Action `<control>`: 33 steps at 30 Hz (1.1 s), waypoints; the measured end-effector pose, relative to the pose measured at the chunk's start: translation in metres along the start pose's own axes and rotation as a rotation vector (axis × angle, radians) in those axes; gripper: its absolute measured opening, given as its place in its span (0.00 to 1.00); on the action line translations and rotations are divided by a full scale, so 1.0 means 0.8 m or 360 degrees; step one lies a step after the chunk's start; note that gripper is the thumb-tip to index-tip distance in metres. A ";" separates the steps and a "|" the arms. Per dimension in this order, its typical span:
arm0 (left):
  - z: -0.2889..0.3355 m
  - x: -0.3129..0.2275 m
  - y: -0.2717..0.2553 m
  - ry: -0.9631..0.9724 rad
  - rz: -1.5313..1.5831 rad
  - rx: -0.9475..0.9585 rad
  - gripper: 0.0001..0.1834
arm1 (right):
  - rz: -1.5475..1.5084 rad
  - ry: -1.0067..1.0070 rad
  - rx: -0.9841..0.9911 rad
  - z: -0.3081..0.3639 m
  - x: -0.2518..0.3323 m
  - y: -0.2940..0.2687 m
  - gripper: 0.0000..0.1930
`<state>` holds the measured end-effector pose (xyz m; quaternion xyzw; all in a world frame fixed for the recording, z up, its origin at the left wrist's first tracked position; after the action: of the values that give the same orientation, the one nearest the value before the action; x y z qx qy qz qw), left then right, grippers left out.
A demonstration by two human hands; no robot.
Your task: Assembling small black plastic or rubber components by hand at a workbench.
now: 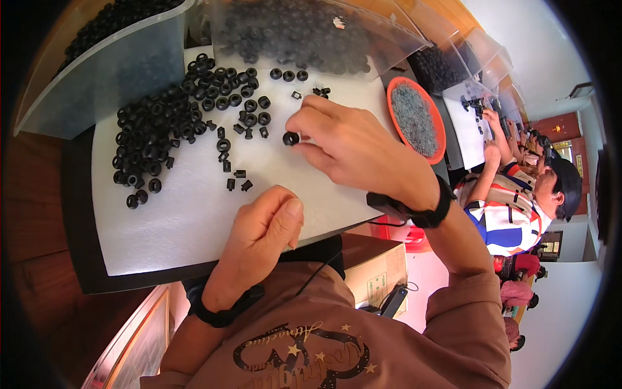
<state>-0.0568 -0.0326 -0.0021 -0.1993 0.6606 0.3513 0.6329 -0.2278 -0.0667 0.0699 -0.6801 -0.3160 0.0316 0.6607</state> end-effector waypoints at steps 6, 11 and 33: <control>-0.005 0.006 0.001 0.0106 0.0335 -0.0133 0.15 | -0.0451 -0.0093 -0.0039 0.026 0.030 -0.004 0.09; -0.004 0.006 -0.003 0.0006 0.0495 -0.0129 0.18 | -0.0378 -0.0176 -0.0092 0.033 0.043 0.013 0.09; 0.001 0.002 -0.002 0.0065 0.0686 -0.0258 0.21 | -0.0486 -0.0063 -0.0272 0.039 0.060 0.032 0.13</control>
<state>-0.0550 -0.0325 -0.0042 -0.1108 0.6703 0.5260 0.5116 -0.1938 -0.0146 0.0604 -0.6771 -0.4301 -0.0826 0.5913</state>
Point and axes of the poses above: each hand's wrist, its own z-axis away from the middle knuckle, its own y-axis out of the palm, x = y × z, the point moved 2 cm from there along -z, towards the middle knuckle, and after that the axes turned 6 degrees about -z, right-handed, at the moved point
